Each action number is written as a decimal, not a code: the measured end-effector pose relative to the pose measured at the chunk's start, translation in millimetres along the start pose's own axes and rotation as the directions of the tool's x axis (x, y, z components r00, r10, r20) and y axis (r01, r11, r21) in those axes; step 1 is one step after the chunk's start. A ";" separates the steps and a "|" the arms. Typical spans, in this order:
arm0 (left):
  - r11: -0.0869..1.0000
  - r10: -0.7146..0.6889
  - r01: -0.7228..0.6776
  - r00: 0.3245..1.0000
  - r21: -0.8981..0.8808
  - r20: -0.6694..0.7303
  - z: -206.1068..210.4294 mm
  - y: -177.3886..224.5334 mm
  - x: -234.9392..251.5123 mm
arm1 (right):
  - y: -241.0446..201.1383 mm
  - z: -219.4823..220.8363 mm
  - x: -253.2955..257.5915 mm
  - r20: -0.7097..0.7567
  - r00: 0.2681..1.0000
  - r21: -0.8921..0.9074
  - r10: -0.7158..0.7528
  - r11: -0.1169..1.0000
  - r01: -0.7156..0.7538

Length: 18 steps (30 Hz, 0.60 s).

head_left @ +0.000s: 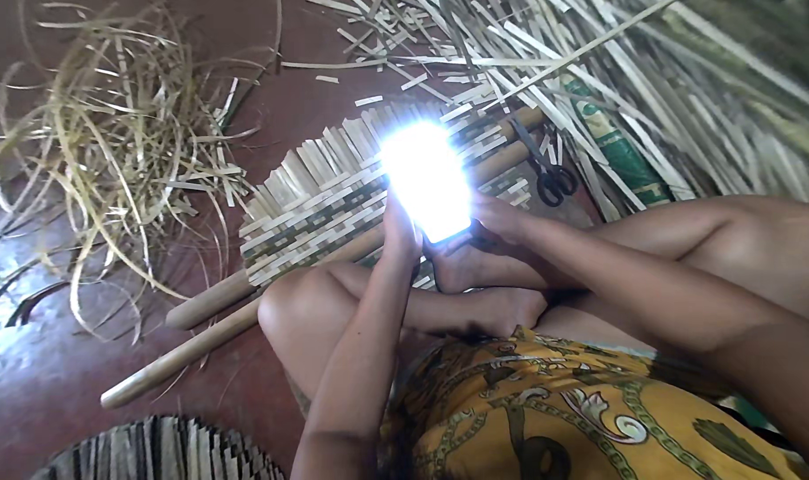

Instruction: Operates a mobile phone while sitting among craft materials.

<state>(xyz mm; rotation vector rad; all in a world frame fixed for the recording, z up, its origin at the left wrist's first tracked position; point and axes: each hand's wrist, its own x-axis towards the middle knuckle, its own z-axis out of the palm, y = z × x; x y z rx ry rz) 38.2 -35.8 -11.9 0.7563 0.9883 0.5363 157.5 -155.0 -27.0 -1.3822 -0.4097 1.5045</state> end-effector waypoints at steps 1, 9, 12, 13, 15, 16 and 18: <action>1.000 -0.002 0.002 1.000 0.002 0.003 0.1 0.3 -0.2 | -0.5 0.5 0.1 -0.004 1.000 0.000 -0.005 1.000 0.005; 0.999 0.005 -0.007 0.998 0.040 0.060 -2.5 2.1 -2.2 | 7.2 -3.1 3.3 -0.029 0.999 0.005 -0.032 0.999 0.032; 1.000 0.005 -0.007 0.996 0.024 0.086 -4.5 3.1 -1.7 | 12.7 -10.1 7.4 -0.005 0.998 -0.050 -0.060 0.997 0.060; 1.000 0.006 -0.008 0.996 0.028 0.093 -5.0 3.4 -1.2 | 13.7 -11.3 8.6 -0.005 0.998 -0.051 -0.059 0.997 0.059; 0.998 -0.003 -0.004 0.992 0.057 0.126 -7.5 4.0 0.5 | 10.9 -9.2 7.4 -0.022 0.999 -0.032 -0.032 0.999 0.032; 0.997 0.000 -0.012 0.987 0.073 0.158 -9.4 3.8 1.8 | 8.1 -7.2 5.5 -0.036 0.999 -0.026 -0.012 1.000 0.011; 0.995 0.009 -0.028 0.980 0.092 0.200 -11.0 4.1 3.2 | 2.9 -2.1 2.2 -0.062 0.998 0.000 0.010 1.000 -0.010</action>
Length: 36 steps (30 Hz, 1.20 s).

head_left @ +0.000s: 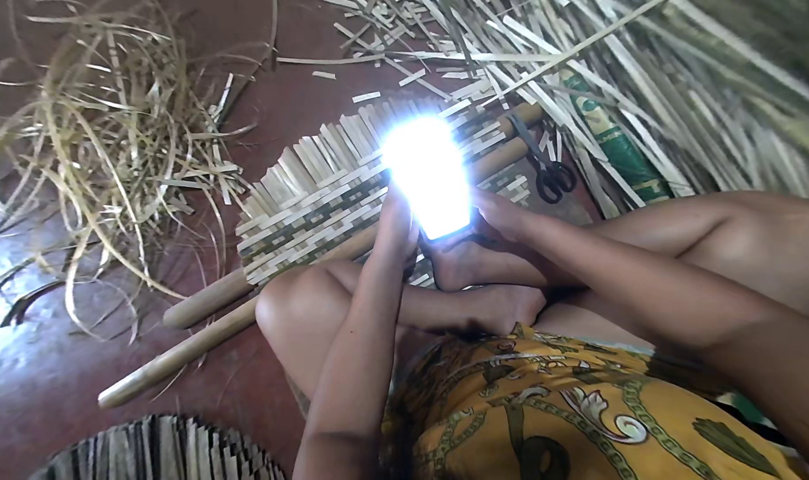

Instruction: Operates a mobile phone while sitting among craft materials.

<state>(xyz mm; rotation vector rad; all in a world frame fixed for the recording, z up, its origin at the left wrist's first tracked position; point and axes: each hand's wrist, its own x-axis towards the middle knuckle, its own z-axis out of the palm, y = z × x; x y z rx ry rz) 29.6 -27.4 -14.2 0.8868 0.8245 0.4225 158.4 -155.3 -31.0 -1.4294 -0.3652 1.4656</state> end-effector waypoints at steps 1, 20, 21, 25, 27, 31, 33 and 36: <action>1.000 0.003 -0.003 1.000 0.004 0.009 -0.3 0.0 0.1 | -1.4 1.2 -1.0 -0.005 1.000 0.004 0.000 1.000 0.000; 0.988 -0.095 0.082 0.990 -0.129 -0.103 4.8 8.2 -2.6 | -7.4 3.6 -2.9 -0.012 1.000 -0.018 0.017 1.000 -0.017; 0.988 -0.089 0.075 0.991 -0.132 -0.100 4.8 7.7 -2.1 | -8.0 3.8 -3.3 -0.007 1.000 -0.011 0.016 1.000 -0.016; 0.987 -0.116 0.094 0.979 -0.128 -0.169 7.4 6.5 0.1 | -7.8 2.7 -4.6 -0.057 0.998 -0.097 0.030 0.995 -0.035; 0.987 -0.117 0.094 0.977 -0.132 -0.180 8.0 6.4 0.6 | -8.4 3.7 -3.7 -0.085 0.994 -0.071 0.064 0.995 -0.070; 0.989 -0.089 0.065 0.980 -0.135 -0.178 8.4 6.3 -0.1 | -12.6 8.0 -5.7 -0.094 0.992 0.014 0.086 0.996 -0.086; 0.991 -0.070 0.049 0.983 -0.127 -0.169 8.0 4.6 0.5 | -14.3 9.0 -6.8 -0.104 0.992 -0.009 0.074 0.997 -0.075; 0.991 -0.065 0.045 0.985 -0.122 -0.160 7.7 4.0 0.5 | -14.7 7.0 -5.4 -0.100 0.992 -0.051 0.078 0.995 -0.083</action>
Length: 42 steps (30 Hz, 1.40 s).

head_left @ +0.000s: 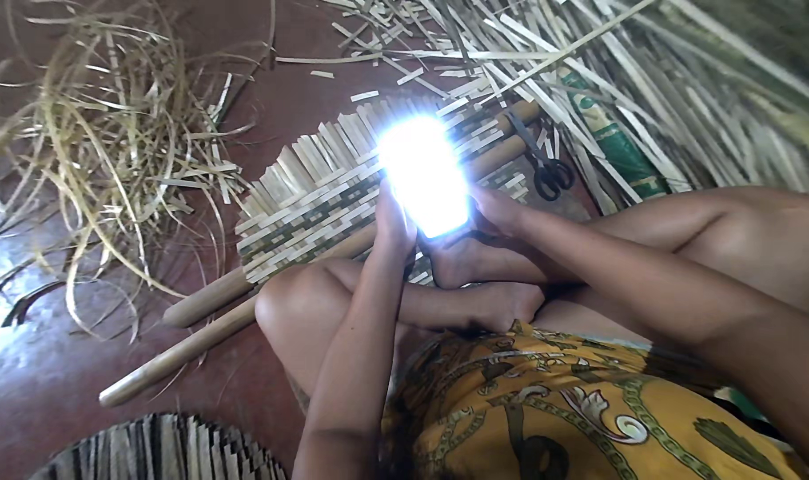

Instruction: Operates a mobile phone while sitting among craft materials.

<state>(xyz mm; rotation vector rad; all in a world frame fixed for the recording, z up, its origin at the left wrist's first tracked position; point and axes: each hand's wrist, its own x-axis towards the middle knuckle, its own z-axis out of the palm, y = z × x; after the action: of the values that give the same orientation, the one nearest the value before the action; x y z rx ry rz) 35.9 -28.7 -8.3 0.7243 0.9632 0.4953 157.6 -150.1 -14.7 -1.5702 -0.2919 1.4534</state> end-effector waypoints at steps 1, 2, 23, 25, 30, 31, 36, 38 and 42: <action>1.000 -0.001 0.001 1.000 0.001 0.001 -0.1 0.0 -0.1 | 0.6 -0.7 1.3 -0.003 1.000 -0.015 0.001 1.000 -0.001; 1.000 -0.003 0.003 1.000 0.002 -0.001 -0.3 -0.1 -0.2 | 0.8 -0.6 2.3 -0.009 1.000 -0.021 0.005 1.000 -0.005; 1.000 -0.003 0.003 1.000 -0.014 -0.016 -0.2 -3.4 1.0 | 6.8 -0.6 4.8 -0.016 0.998 -0.003 -0.055 0.998 0.055; 1.000 -0.009 0.008 1.000 -0.017 -0.021 0.5 -2.5 0.5 | 7.1 -1.2 5.4 -0.010 0.999 -0.002 -0.049 0.999 0.049; 1.000 0.008 -0.008 1.000 0.004 -0.029 0.7 -2.2 0.2 | 8.9 -3.5 8.9 -0.006 0.999 -0.017 -0.033 0.999 0.033; 1.000 0.014 -0.013 1.000 0.005 -0.029 0.7 -2.0 0.1 | 9.1 -3.2 9.2 -0.012 0.999 -0.020 -0.036 0.999 0.036; 1.000 0.025 -0.025 0.999 0.006 -0.047 1.4 -1.6 -0.1 | 10.2 -3.2 9.3 -0.001 0.998 -0.014 -0.056 0.998 0.056; 0.999 0.033 -0.033 0.998 0.007 -0.045 0.4 -3.3 1.6 | 12.2 -5.1 11.1 0.011 0.998 -0.031 -0.064 0.997 0.064; 0.999 0.032 -0.032 0.998 0.002 -0.063 1.6 -2.5 1.2 | 11.5 -4.6 9.9 0.040 0.996 -0.015 -0.079 0.997 0.079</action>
<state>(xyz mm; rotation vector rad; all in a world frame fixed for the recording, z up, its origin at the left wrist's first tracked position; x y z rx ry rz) 38.1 -30.1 -10.3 0.7291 1.0121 0.5484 159.5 -151.2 -30.4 -1.5277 -0.3862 1.4252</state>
